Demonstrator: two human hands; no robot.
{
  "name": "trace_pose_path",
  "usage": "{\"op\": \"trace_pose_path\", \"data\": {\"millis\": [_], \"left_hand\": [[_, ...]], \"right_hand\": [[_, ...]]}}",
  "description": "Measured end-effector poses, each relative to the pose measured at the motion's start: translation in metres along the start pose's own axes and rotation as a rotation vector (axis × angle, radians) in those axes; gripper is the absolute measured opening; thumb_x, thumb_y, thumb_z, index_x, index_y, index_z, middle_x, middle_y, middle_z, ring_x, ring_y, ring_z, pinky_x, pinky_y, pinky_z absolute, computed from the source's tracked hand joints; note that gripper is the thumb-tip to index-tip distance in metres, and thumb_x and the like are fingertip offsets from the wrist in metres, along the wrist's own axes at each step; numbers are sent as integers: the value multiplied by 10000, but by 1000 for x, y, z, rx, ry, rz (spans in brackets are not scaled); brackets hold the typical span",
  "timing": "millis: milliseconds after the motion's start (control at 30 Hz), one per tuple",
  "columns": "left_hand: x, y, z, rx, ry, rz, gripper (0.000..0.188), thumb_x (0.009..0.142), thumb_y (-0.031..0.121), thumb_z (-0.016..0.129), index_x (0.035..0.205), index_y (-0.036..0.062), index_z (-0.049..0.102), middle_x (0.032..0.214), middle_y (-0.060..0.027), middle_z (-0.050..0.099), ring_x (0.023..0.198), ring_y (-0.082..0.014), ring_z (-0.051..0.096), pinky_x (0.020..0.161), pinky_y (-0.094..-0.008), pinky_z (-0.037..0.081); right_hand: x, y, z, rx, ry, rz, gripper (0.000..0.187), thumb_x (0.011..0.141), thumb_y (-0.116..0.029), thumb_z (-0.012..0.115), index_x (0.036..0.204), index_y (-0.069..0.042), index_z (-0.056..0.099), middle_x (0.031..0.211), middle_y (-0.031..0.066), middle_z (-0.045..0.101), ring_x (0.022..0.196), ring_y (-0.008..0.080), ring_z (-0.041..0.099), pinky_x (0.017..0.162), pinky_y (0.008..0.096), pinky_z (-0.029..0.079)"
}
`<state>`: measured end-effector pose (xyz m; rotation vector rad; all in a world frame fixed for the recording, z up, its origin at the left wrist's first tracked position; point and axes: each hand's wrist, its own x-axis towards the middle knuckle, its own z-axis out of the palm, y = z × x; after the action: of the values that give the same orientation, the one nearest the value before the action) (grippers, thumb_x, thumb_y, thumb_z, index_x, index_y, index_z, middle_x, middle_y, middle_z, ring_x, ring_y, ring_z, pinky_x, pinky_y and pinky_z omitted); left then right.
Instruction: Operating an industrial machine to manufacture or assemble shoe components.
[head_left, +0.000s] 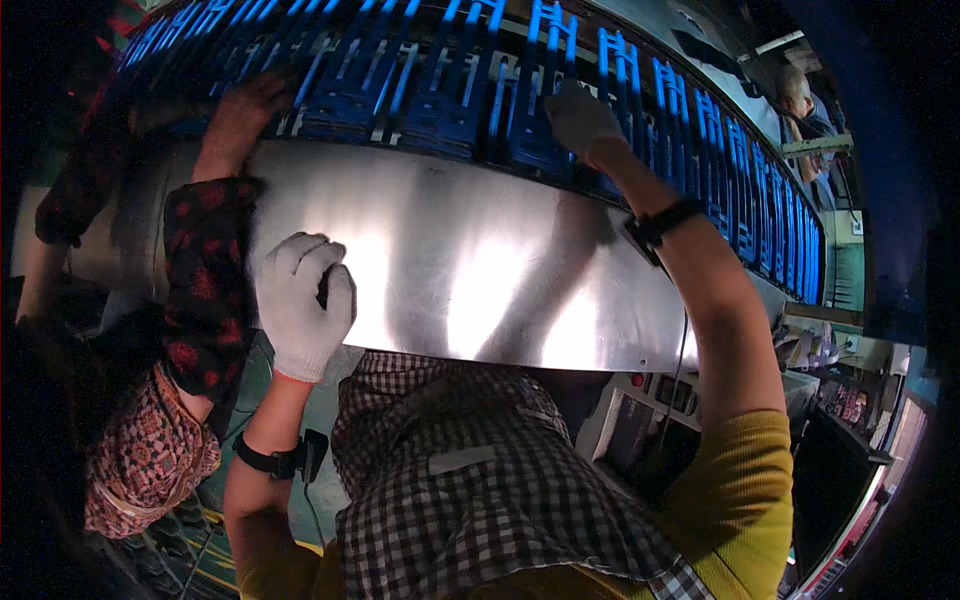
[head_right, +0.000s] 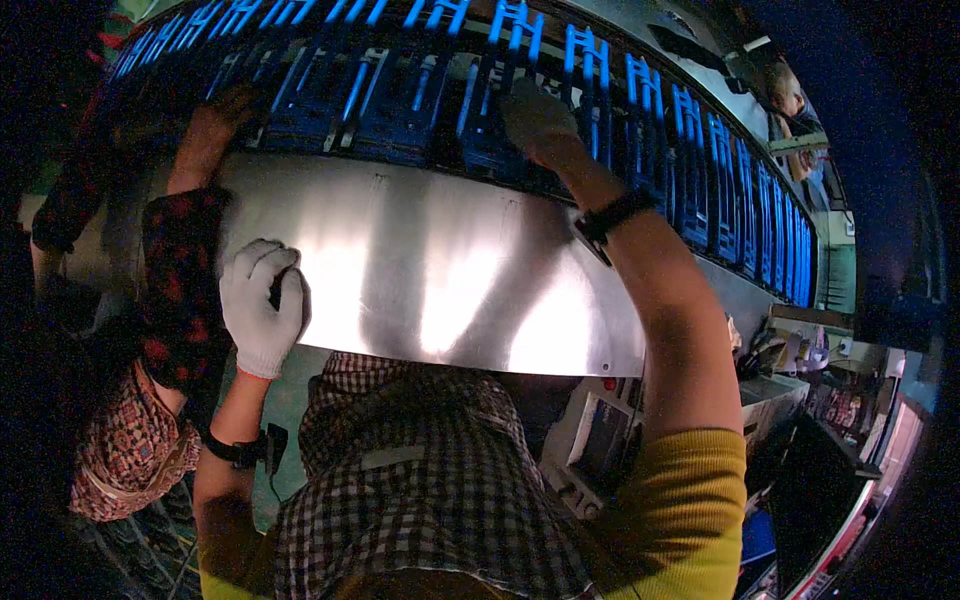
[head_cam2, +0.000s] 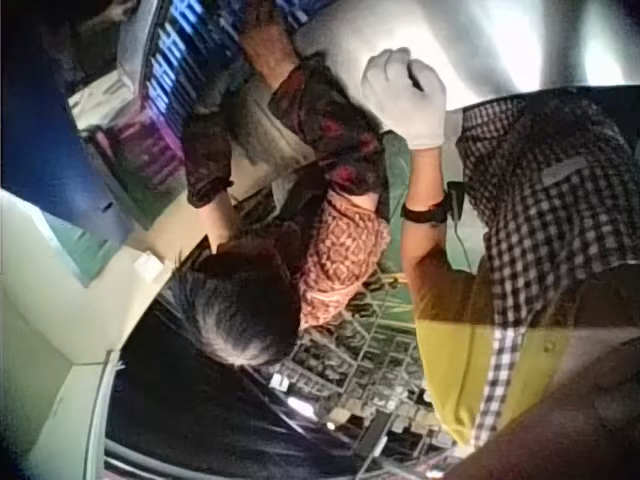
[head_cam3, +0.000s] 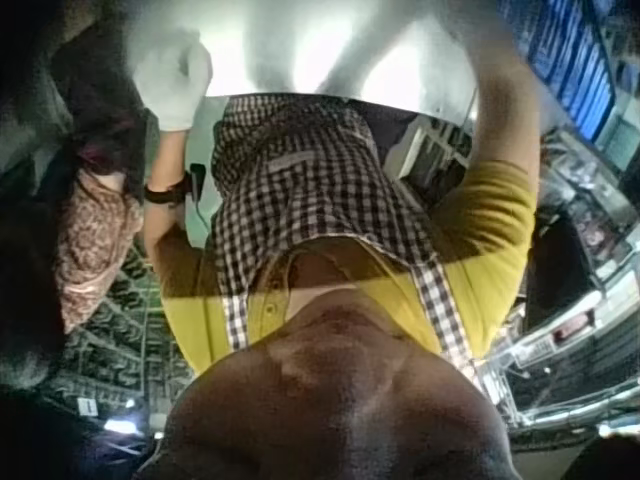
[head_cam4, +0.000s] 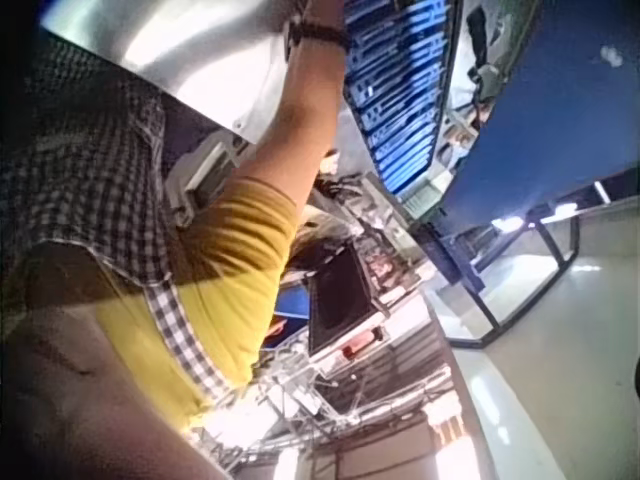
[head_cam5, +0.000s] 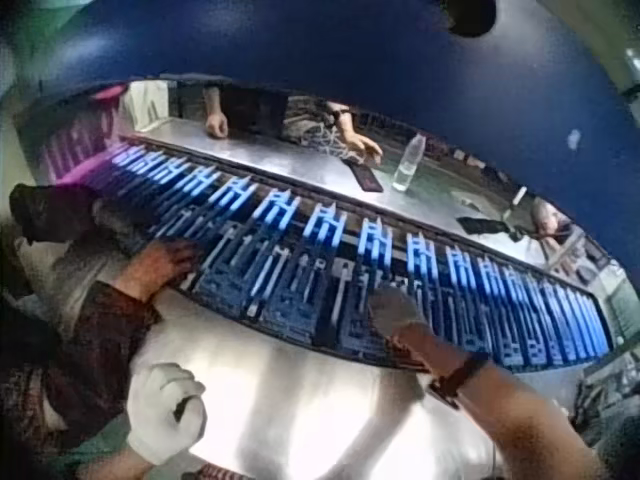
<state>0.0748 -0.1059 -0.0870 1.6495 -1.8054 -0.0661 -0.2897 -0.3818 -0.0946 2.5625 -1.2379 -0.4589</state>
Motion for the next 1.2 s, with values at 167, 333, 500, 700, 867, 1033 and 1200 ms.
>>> {"op": "trace_pose_path", "data": {"millis": [167, 333, 500, 700, 867, 1033, 1200], "left_hand": [[6, -1, 4, 9, 8, 11, 191, 872, 70, 736, 1062, 96, 733, 1143, -115, 727, 1128, -350, 685, 983, -472, 518], [1, 1, 3, 9, 9, 34, 194, 873, 77, 738, 1066, 101, 734, 1148, -107, 728, 1117, -339, 686, 975, -466, 516], [-6, 2, 1, 26, 14, 32, 194, 875, 83, 737, 1067, 112, 738, 1156, -97, 728, 1103, -333, 685, 966, -457, 512], [-15, 6, -2, 23, 1, -4, 192, 873, 83, 733, 1063, 113, 743, 1158, -95, 729, 1116, -334, 688, 969, -456, 512], [-14, 9, 0, 5, 13, 36, 189, 877, 74, 716, 1063, 104, 738, 1156, -105, 731, 1129, -342, 689, 978, -465, 513], [-16, 14, -1, 21, 1, 40, 195, 879, 76, 717, 1071, 102, 735, 1151, -104, 730, 1128, -339, 692, 986, -465, 512], [-24, 17, -4, 23, 34, 22, 201, 879, 84, 726, 1078, 108, 735, 1149, -99, 725, 1145, -329, 686, 995, -461, 509]], "right_hand": [[-13, -14, -23, 311, -287, 128, 320, 1099, -137, 506, 1302, -33, 731, 1448, 232, 633, 1366, 388, 644, 1100, 482, 584], [-15, -11, -14, 281, 122, 109, 303, 1118, -271, 512, 1224, -27, 657, 1299, 224, 648, 1160, 452, 682, 1010, 535, 553], [-36, -9, -13, 459, 5, -104, 258, 1118, -265, 523, 1233, -92, 676, 1256, 190, 665, 1163, 442, 679, 1021, 530, 551], [-22, -32, -36, 628, 36, -52, 170, 1059, -204, 611, 1192, -109, 657, 1172, 172, 669, 1152, 408, 669, 1004, 480, 533], [-51, -2, -39, 888, -209, -200, 120, 1017, -85, 594, 1118, -69, 658, 1076, 125, 624, 976, 265, 607, 965, 401, 495], [-17, -45, -38, 764, 66, -356, 157, 972, -37, 636, 1116, -98, 650, 1126, 110, 663, 1027, 327, 677, 943, 435, 527], [-53, -6, -22, 802, -150, -249, 220, 1041, -273, 636, 1191, -114, 658, 1238, 175, 631, 1190, 408, 654, 1022, 490, 530]]}}
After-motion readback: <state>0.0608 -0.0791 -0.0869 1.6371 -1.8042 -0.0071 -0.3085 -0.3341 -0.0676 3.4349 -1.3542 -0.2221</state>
